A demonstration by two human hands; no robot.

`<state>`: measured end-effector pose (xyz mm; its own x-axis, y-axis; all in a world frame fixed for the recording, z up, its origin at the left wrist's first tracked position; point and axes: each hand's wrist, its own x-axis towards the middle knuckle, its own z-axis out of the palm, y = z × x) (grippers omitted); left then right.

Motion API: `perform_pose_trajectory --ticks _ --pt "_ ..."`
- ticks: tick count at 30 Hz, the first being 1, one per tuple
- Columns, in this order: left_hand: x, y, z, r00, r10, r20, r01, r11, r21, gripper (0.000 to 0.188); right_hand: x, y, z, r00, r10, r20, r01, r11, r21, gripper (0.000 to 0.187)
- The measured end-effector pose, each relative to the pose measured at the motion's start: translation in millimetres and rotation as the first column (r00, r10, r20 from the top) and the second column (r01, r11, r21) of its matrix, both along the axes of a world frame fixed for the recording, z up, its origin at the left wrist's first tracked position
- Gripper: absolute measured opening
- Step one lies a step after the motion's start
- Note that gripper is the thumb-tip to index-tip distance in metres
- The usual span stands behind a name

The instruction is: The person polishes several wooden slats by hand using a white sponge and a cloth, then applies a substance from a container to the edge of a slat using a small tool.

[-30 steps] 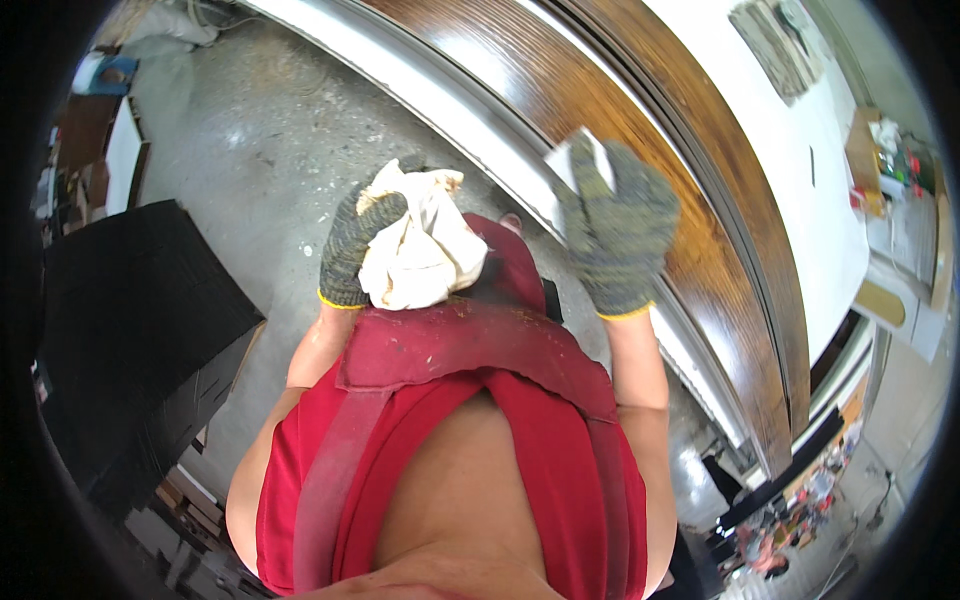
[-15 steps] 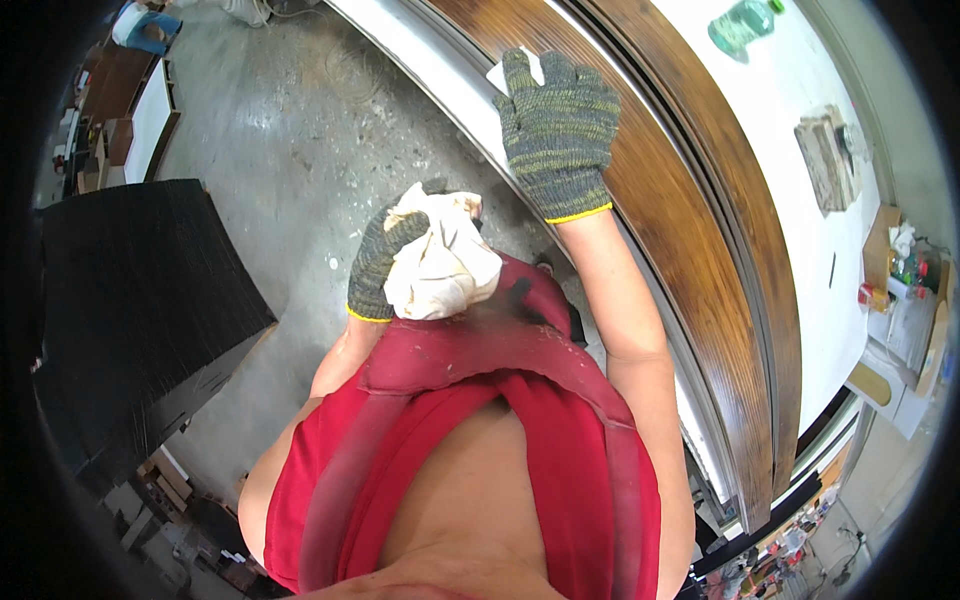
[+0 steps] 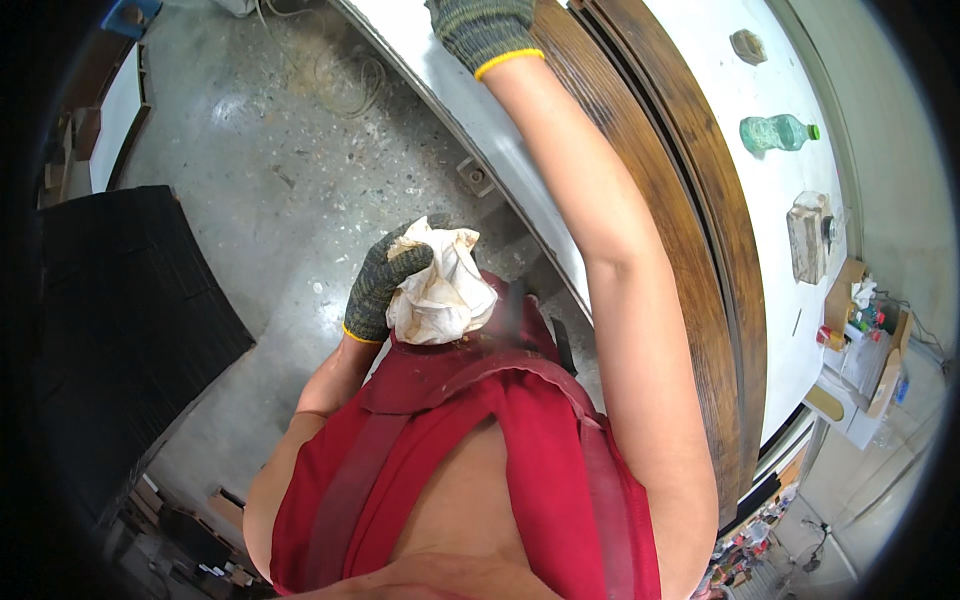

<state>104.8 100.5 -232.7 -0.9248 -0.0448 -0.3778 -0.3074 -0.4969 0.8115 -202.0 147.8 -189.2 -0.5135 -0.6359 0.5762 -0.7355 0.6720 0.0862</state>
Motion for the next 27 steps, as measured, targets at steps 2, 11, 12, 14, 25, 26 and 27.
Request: perform_pose_trajectory --ticks 2,11,12,14,25,26,27 --pt "-6 -12 0 1.000 0.010 0.008 -0.010 1.000 0.009 0.044 -7 -15 3 0.998 -0.040 0.054 0.035 0.996 0.085 0.033" --pt "-29 -45 -1 1.000 0.004 0.022 -0.006 0.997 0.075 0.039 47 78 17 0.995 -0.069 0.068 0.052 0.971 0.233 0.039" --pt "-31 -45 -2 1.000 -0.017 0.019 0.016 0.999 0.031 0.041 45 78 21 0.990 -0.093 0.109 0.063 0.966 0.249 0.042" --pt "-30 -40 0 0.999 -0.036 -0.014 0.036 0.999 -0.003 0.041 37 57 26 0.989 -0.116 0.086 0.089 0.958 0.273 0.042" --pt "-21 -33 -3 0.999 0.025 0.042 -0.029 0.993 0.112 0.046 -13 53 37 0.931 0.145 0.336 -0.186 0.978 0.092 0.035" --pt "-22 -34 -4 0.999 0.021 0.046 -0.027 0.993 0.117 0.045 -11 57 39 0.944 0.178 0.278 -0.212 0.972 0.097 0.036" --pt "-22 -35 -4 0.999 0.002 0.049 -0.008 0.992 0.125 0.045 -11 57 39 0.937 0.188 0.294 -0.218 0.973 0.075 0.036"
